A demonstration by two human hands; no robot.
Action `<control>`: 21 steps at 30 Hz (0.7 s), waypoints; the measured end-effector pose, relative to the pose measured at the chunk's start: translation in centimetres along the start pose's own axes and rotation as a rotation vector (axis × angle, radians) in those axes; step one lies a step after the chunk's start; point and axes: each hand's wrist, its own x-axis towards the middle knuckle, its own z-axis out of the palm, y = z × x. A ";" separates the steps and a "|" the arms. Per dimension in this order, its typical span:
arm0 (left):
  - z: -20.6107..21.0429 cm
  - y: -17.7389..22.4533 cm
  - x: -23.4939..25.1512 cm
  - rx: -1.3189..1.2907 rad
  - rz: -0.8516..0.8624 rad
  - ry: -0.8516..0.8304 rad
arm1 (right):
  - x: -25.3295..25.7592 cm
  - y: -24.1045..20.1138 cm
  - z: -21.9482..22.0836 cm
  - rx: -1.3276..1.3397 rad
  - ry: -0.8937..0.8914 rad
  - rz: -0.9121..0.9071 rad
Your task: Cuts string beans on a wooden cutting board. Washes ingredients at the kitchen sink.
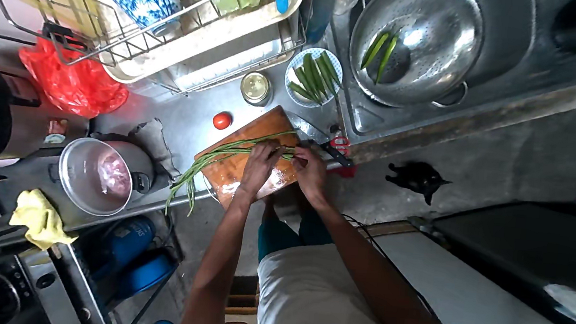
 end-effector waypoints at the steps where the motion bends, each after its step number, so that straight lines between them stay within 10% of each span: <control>1: 0.0 0.0 -0.1 -0.001 0.000 0.006 | 0.0 0.0 -0.1 -0.002 0.006 -0.014; 21: -0.8 -0.1 0.1 -0.014 0.026 -0.017 | 1.4 1.8 -0.1 -0.080 -0.073 -0.324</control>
